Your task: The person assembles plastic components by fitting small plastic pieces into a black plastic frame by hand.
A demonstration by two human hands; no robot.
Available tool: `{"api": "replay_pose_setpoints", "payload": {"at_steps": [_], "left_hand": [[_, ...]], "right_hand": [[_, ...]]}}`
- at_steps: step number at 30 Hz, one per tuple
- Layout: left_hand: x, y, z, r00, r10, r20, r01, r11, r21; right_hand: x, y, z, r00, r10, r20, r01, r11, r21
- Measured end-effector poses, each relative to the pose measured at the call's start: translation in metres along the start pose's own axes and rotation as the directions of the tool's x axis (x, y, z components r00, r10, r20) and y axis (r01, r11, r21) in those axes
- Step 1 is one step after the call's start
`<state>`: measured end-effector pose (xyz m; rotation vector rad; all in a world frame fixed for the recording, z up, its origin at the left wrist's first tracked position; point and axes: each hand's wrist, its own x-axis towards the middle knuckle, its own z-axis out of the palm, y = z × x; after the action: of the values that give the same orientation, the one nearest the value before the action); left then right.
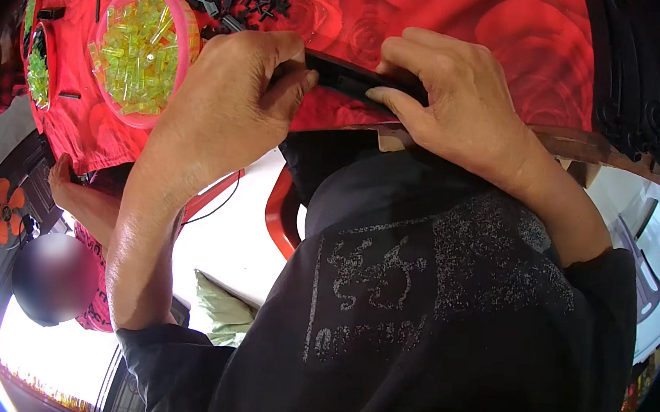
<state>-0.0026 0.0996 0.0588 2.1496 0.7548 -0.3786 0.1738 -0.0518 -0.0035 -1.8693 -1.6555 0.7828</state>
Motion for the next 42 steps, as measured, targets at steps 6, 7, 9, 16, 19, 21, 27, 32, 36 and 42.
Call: {"api": "replay_pose_setpoints", "payload": {"at_steps": [6, 7, 9, 16, 19, 21, 27, 32, 36, 42], "left_hand": [[-0.001, 0.002, 0.012, 0.993, 0.063, -0.105, -0.059, 0.997, 0.039], [0.000, 0.001, 0.012, 0.993, 0.062, -0.105, -0.059, 0.998, 0.038], [0.000, 0.000, 0.012, 0.997, 0.014, -0.081, -0.015, 1.000, -0.012], [-0.003, 0.004, 0.001, 0.995, -0.065, -0.072, 0.065, 0.998, -0.015], [-0.005, 0.002, 0.005, 0.995, -0.074, -0.060, 0.072, 0.997, -0.041], [-0.006, -0.001, 0.005, 0.998, -0.047, -0.037, 0.046, 0.999, -0.027], [-0.005, -0.007, 0.008, 0.999, 0.003, -0.053, -0.005, 1.000, -0.028], [-0.007, -0.006, 0.010, 0.998, 0.024, -0.064, -0.028, 0.998, -0.060], [-0.005, -0.006, 0.011, 0.994, 0.028, -0.103, -0.036, 0.997, -0.073], [-0.005, -0.007, 0.011, 0.994, 0.022, -0.108, -0.030, 0.997, -0.071]], "right_hand": [[0.001, -0.003, 0.002, 1.000, -0.004, -0.005, 0.004, 1.000, -0.028], [0.002, -0.004, 0.002, 1.000, 0.024, 0.019, -0.024, 1.000, -0.020], [0.002, -0.005, 0.002, 0.998, 0.051, 0.045, -0.050, 0.999, -0.011], [0.004, -0.008, 0.000, 0.996, 0.062, 0.066, -0.059, 0.997, -0.039], [0.003, -0.008, -0.001, 0.995, 0.068, 0.066, -0.065, 0.997, -0.042], [0.003, -0.009, -0.001, 0.995, 0.075, 0.071, -0.072, 0.996, -0.046], [0.003, -0.009, 0.001, 0.995, 0.066, 0.076, -0.061, 0.996, -0.067], [0.004, -0.010, 0.002, 0.998, 0.041, 0.047, -0.038, 0.997, -0.065], [0.006, -0.010, 0.005, 0.997, 0.054, 0.054, -0.049, 0.995, -0.084], [0.007, -0.005, 0.013, 0.998, 0.052, 0.033, -0.049, 0.995, -0.082]]}}
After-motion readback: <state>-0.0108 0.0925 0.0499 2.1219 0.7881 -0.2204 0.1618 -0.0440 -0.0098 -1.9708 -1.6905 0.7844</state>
